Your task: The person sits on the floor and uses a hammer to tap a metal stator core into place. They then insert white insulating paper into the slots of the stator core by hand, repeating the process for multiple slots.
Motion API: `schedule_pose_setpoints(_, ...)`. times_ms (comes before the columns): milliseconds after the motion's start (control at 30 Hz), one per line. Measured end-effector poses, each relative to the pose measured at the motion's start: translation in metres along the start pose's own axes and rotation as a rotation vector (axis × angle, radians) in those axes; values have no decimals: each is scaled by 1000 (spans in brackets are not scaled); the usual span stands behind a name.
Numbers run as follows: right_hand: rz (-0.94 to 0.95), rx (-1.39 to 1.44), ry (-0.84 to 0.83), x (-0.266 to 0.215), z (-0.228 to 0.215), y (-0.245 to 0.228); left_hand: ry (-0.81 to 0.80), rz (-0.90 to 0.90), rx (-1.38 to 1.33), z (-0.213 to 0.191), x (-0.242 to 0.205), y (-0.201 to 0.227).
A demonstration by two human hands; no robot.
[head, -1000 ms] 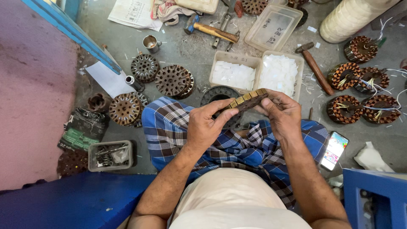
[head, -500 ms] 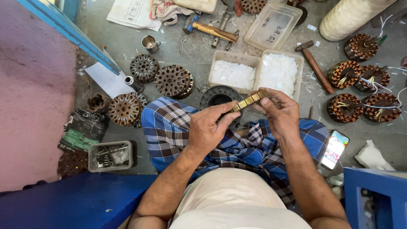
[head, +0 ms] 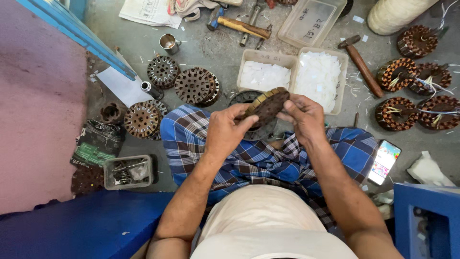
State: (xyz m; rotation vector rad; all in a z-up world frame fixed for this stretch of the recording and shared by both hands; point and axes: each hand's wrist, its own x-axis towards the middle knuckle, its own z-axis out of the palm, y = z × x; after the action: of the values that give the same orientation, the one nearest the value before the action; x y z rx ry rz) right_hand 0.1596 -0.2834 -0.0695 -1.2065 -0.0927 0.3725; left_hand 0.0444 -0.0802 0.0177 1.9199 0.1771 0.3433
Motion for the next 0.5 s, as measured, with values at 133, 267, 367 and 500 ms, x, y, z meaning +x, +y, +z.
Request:
schedule_pose_setpoints(133, -22, -400, 7, 13, -1, 10, 92, 12, 127, 10, -4, -14)
schedule_pose_setpoints(267, -206, -750, 55, 28, -35, 4, 149, 46, 328, 17, -1, -24)
schedule_pose_setpoints(367, -337, -1020, 139, 55, -72, 5, 202, 73, 335, 23, 2, -29)
schedule_pose_setpoints(500, -386, -1413, 250, 84, -117, 20, 232, 164, 411, 29, -1, -31)
